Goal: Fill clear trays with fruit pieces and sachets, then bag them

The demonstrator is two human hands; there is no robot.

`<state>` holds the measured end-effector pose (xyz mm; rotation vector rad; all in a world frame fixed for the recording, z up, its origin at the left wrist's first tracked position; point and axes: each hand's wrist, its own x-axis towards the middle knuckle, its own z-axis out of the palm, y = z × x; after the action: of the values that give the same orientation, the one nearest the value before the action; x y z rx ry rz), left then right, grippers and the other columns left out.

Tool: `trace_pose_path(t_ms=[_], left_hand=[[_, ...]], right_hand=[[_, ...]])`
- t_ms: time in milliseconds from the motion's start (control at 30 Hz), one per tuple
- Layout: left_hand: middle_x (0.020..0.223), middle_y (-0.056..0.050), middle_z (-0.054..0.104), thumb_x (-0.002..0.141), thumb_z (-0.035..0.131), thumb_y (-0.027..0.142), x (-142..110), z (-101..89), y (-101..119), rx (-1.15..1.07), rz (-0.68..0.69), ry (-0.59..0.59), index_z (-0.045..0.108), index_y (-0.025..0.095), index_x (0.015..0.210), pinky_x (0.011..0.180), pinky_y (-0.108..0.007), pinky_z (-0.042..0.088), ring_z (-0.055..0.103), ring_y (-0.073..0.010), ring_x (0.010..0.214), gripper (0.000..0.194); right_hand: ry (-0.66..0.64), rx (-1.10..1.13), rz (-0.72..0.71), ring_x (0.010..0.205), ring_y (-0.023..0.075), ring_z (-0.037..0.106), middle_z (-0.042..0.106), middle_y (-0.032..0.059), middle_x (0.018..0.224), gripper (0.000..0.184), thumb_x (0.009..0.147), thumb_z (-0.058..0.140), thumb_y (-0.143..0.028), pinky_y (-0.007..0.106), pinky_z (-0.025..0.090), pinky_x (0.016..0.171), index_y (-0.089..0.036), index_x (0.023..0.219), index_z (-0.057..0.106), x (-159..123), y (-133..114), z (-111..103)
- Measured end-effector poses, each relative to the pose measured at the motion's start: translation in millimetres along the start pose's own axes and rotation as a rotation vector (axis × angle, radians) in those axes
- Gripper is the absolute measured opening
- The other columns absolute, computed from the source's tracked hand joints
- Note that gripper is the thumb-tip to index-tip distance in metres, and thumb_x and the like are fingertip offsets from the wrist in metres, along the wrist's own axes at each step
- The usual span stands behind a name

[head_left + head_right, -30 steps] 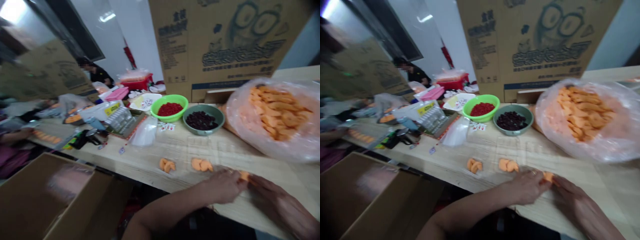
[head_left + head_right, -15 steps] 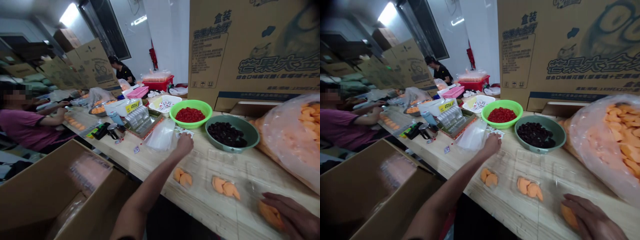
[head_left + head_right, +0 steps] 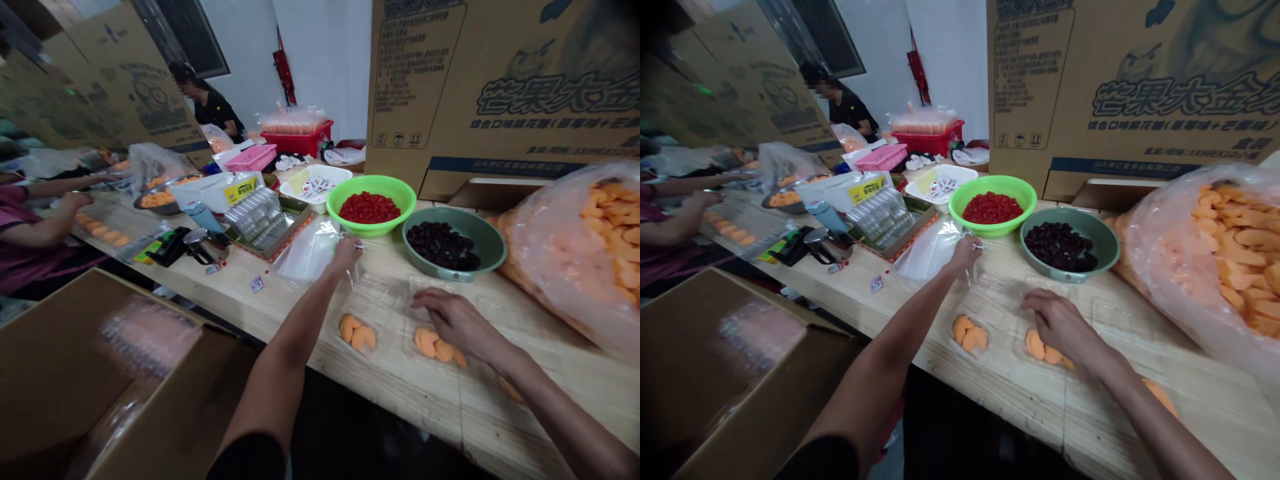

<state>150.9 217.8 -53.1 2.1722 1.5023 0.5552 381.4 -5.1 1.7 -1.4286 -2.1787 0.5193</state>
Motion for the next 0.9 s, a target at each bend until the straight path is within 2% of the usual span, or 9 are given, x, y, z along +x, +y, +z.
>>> trace_pose_path(t_ms=[133, 267, 367, 467, 567, 667, 767, 833, 900], left_hand=[[0.107, -0.010, 0.071, 0.086, 0.053, 0.009, -8.6, -23.8, -10.4, -0.021, 0.087, 0.060, 0.069, 0.011, 0.104, 0.091, -0.028, 0.048, 0.064, -0.0175, 0.098, 0.025], [0.104, -0.006, 0.071, 0.082, 0.057, 0.006, -16.8, -37.1, -4.9, -0.035, 0.213, 0.014, 0.071, 0.016, 0.096, 0.096, -0.028, 0.045, 0.063, -0.0171, 0.101, 0.022], [0.103, -0.006, 0.069, 0.084, 0.056, 0.008, -21.9, -41.3, 0.9, 0.024, 0.333, -0.038, 0.070, 0.017, 0.097, 0.097, -0.029, 0.045, 0.061, -0.0188, 0.103, 0.021], [0.106, -0.009, 0.066, 0.089, 0.049, 0.010, -26.7, -47.4, -3.9, 0.182, 0.452, -0.057, 0.066, 0.016, 0.106, 0.098, -0.033, 0.044, 0.057, -0.0226, 0.107, 0.025], [0.115, -0.011, 0.061, 0.089, 0.042, 0.004, -32.2, -58.0, -25.1, 0.319, 0.448, -0.073, 0.059, 0.017, 0.125, 0.096, -0.034, 0.044, 0.054, -0.0250, 0.111, 0.042], [0.124, -0.012, 0.057, 0.083, 0.042, -0.002, -38.1, -69.3, -56.5, 0.382, 0.294, -0.081, 0.054, 0.019, 0.135, 0.091, -0.032, 0.047, 0.057, -0.0245, 0.109, 0.057], [0.123, -0.012, 0.060, 0.083, 0.046, 0.001, -43.6, -76.9, -82.1, 0.378, 0.171, -0.061, 0.059, 0.018, 0.129, 0.091, -0.033, 0.047, 0.060, -0.0243, 0.106, 0.051], [0.120, -0.012, 0.065, 0.087, 0.047, 0.005, -47.1, -79.5, -90.1, 0.371, 0.146, -0.025, 0.060, 0.018, 0.127, 0.099, -0.037, 0.044, 0.059, -0.0257, 0.113, 0.044], [0.125, -0.012, 0.066, 0.092, 0.046, 0.010, -50.3, -81.3, -91.0, 0.377, 0.145, 0.036, 0.060, 0.019, 0.127, 0.108, -0.045, 0.037, 0.052, -0.0292, 0.127, 0.039]], right_hand=[[-0.022, 0.153, 0.177, 0.097, 0.0212, 0.067, 0.073, 0.0075, 0.108, 0.037, 0.085, 0.044, -0.009, 0.034, 0.052, 0.089, -0.017, 0.107, 0.072, 70.0, 0.4, 13.7], [0.045, 0.108, 0.286, 0.093, 0.0194, 0.064, 0.065, 0.0149, 0.126, 0.054, 0.084, 0.053, -0.011, 0.030, 0.050, 0.083, -0.012, 0.138, 0.052, 132.5, -9.1, 34.9], [0.039, 0.030, 0.328, 0.094, 0.0213, 0.062, 0.068, 0.0163, 0.116, 0.041, 0.086, 0.056, -0.015, 0.029, 0.047, 0.082, -0.008, 0.126, 0.057, 164.0, -18.1, 49.0], [0.029, 0.002, 0.359, 0.092, 0.0216, 0.061, 0.071, 0.0130, 0.103, 0.023, 0.087, 0.054, -0.015, 0.027, 0.044, 0.080, -0.011, 0.107, 0.065, 177.1, -22.0, 53.2], [0.010, -0.026, 0.413, 0.084, 0.0195, 0.062, 0.071, 0.0104, 0.094, 0.018, 0.086, 0.055, -0.016, 0.025, 0.042, 0.074, -0.011, 0.097, 0.068, 169.8, -21.8, 45.9], [-0.056, -0.022, 0.490, 0.064, 0.0151, 0.059, 0.067, 0.0048, 0.072, 0.018, 0.086, 0.053, -0.019, 0.023, 0.039, 0.061, -0.012, 0.091, 0.069, 141.6, -23.1, 36.5], [-0.164, -0.026, 0.538, 0.055, 0.0137, 0.056, 0.063, 0.0016, 0.060, 0.022, 0.088, 0.050, -0.021, 0.023, 0.034, 0.053, -0.014, 0.082, 0.070, 101.0, -28.7, 35.8], [-0.217, -0.048, 0.535, 0.062, 0.0152, 0.059, 0.066, 0.0035, 0.065, 0.023, 0.088, 0.050, -0.019, 0.024, 0.034, 0.055, -0.015, 0.077, 0.070, 75.1, -33.4, 40.4], [-0.242, -0.099, 0.521, 0.071, 0.0181, 0.063, 0.070, 0.0068, 0.075, 0.022, 0.087, 0.051, -0.018, 0.025, 0.035, 0.058, -0.016, 0.077, 0.070, 55.9, -36.8, 45.2]])
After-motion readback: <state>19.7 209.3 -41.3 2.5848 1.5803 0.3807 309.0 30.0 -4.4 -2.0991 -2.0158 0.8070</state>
